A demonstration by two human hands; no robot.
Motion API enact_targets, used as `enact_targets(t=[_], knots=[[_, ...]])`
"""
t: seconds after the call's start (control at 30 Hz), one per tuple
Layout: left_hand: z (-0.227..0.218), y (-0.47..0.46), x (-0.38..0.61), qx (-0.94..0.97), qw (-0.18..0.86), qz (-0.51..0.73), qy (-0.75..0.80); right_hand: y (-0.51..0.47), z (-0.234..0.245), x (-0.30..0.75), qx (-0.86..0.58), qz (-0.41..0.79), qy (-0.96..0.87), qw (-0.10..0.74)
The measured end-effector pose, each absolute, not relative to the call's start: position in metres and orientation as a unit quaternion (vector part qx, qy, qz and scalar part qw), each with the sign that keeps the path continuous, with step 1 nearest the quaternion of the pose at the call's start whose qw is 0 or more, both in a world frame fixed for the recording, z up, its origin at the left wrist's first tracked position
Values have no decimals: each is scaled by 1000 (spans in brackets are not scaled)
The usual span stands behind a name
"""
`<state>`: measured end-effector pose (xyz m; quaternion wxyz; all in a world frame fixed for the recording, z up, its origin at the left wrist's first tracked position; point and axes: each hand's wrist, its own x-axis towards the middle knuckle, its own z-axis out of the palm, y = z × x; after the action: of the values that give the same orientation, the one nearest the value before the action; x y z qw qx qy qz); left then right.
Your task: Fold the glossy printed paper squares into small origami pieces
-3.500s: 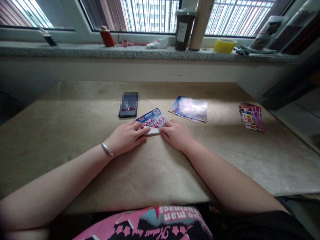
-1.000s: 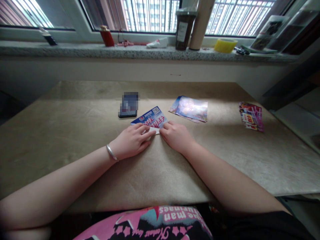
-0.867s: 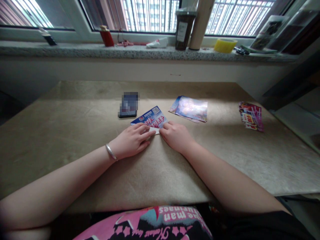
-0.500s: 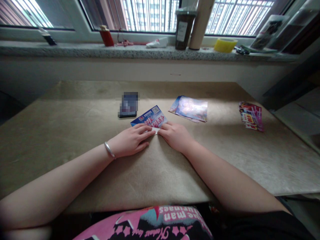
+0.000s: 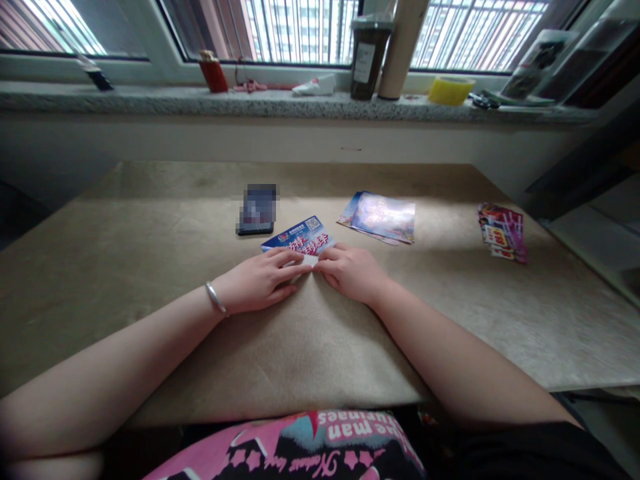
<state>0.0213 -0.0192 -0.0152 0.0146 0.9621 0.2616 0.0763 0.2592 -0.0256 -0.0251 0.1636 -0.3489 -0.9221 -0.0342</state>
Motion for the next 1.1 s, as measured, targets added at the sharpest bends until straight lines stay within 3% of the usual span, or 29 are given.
enact_targets(t=[0.33,1.1], knots=[[-12,-21,23,961,4,81,263,-25,-16,254,-341,-69,-929,125],[-11,-20,24,963,-2,75,259,-21,-6,273,-358,-23,-926,117]])
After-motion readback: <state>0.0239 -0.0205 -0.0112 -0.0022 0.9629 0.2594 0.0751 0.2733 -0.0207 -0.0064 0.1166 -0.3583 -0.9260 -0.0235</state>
